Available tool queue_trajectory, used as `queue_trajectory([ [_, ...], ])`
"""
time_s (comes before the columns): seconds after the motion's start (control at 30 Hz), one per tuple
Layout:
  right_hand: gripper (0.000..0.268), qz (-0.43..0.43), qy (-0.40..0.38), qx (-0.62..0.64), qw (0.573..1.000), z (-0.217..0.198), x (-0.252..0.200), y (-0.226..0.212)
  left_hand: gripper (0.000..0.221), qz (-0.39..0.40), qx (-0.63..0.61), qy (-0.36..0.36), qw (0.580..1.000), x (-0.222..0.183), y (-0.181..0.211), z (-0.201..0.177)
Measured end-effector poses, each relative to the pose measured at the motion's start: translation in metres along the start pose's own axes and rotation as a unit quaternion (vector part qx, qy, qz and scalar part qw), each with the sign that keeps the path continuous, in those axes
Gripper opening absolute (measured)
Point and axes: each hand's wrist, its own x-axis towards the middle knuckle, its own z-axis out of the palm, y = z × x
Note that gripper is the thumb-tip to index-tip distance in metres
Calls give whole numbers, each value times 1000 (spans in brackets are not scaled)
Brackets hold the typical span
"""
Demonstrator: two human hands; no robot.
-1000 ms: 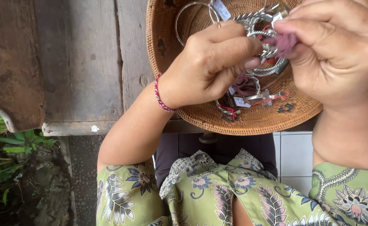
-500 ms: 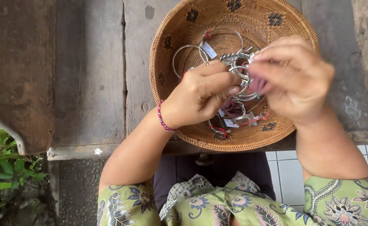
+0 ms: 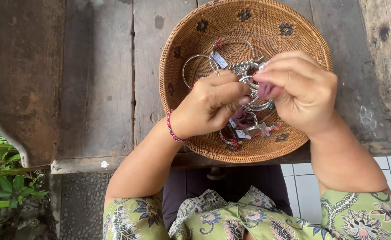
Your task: Polishing and sorting silver bracelets from a woven basket using a small cloth.
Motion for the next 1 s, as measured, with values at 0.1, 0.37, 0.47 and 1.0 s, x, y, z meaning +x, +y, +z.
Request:
queue_trajectory([
  [0.1, 42, 22, 4, -18, 1000, -1, 1, -3, 17, -20, -4, -8, 1000, -3, -1, 0],
  [0.37, 11, -26, 3, -20, 999, 0, -5, 8, 18, 4, -4, 7, 1000, 0, 1, 1],
  [0.47, 7, -33, 28, -37, 998, -3, -6, 14, 15, -3, -2, 3, 1000, 0, 2, 1],
  [1.0, 18, -45, 7, -39, 998, 4, -5, 6, 19, -3, -11, 15, 1000, 0, 1, 2],
])
